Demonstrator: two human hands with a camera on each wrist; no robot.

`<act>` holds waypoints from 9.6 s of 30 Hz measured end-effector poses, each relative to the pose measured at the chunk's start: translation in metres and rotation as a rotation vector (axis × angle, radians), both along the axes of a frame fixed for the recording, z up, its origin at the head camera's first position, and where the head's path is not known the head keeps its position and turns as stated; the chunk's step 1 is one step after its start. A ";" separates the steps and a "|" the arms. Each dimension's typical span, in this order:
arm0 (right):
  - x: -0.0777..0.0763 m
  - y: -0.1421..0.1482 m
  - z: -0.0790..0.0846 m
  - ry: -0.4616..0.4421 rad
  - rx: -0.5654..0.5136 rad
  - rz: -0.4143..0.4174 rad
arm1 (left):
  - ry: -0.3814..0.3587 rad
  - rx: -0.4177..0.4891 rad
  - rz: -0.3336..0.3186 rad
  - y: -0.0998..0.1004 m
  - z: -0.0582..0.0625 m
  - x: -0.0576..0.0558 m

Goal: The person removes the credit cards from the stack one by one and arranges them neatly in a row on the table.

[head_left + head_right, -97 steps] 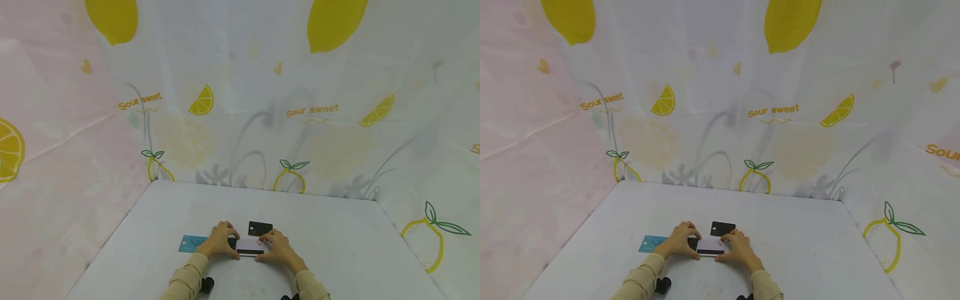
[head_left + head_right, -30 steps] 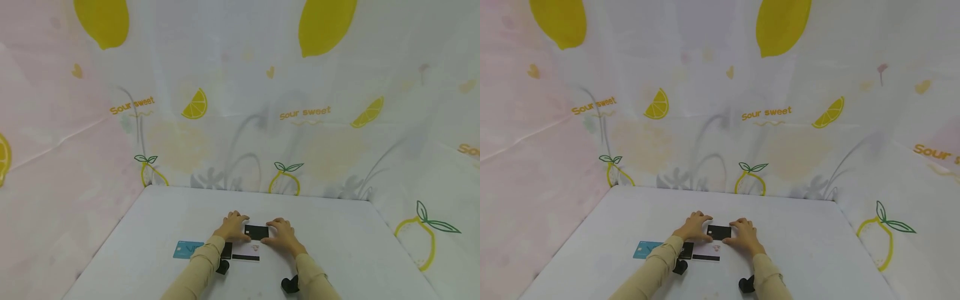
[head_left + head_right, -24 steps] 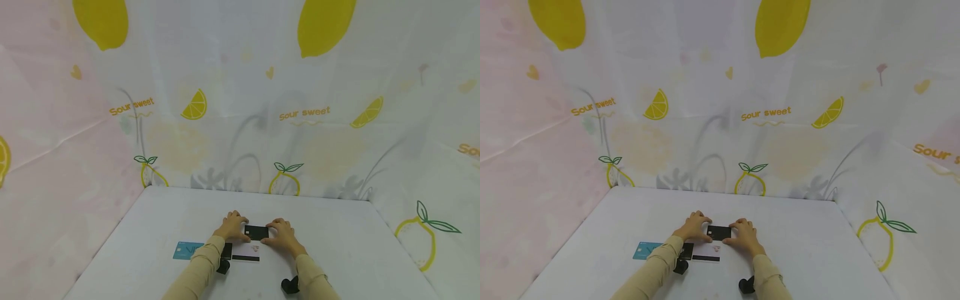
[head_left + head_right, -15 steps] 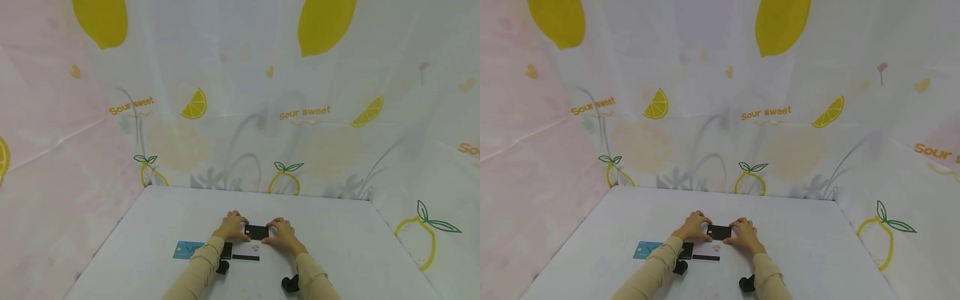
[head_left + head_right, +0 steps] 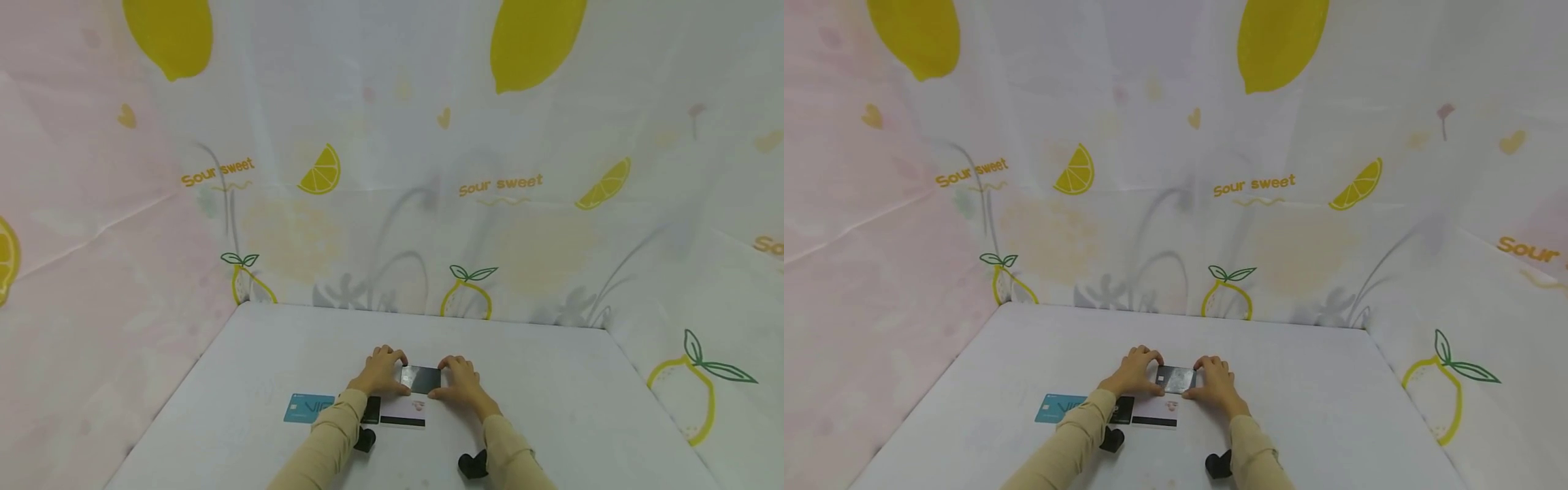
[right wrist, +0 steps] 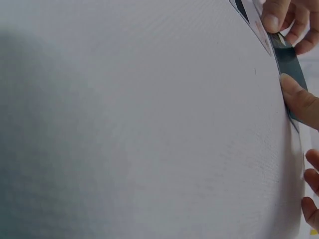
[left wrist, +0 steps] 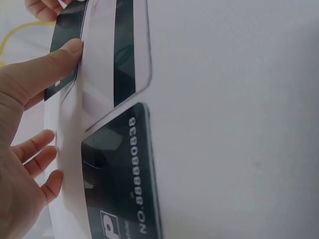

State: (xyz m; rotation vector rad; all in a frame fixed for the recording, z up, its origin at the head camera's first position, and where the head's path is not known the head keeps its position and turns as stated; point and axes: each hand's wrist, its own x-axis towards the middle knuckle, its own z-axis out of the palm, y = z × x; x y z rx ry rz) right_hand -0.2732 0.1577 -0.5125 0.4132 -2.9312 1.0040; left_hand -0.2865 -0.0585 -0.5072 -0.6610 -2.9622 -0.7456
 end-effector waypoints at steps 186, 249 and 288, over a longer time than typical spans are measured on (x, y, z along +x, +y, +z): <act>0.038 0.042 0.022 0.071 -0.096 0.231 | 0.247 -0.055 -0.225 0.019 0.016 0.036; 0.059 0.051 0.010 -0.028 -0.011 0.065 | 0.143 -0.086 -0.170 0.033 -0.009 0.045; 0.066 0.051 0.007 -0.009 0.011 0.067 | 0.093 -0.104 -0.164 0.029 -0.002 0.054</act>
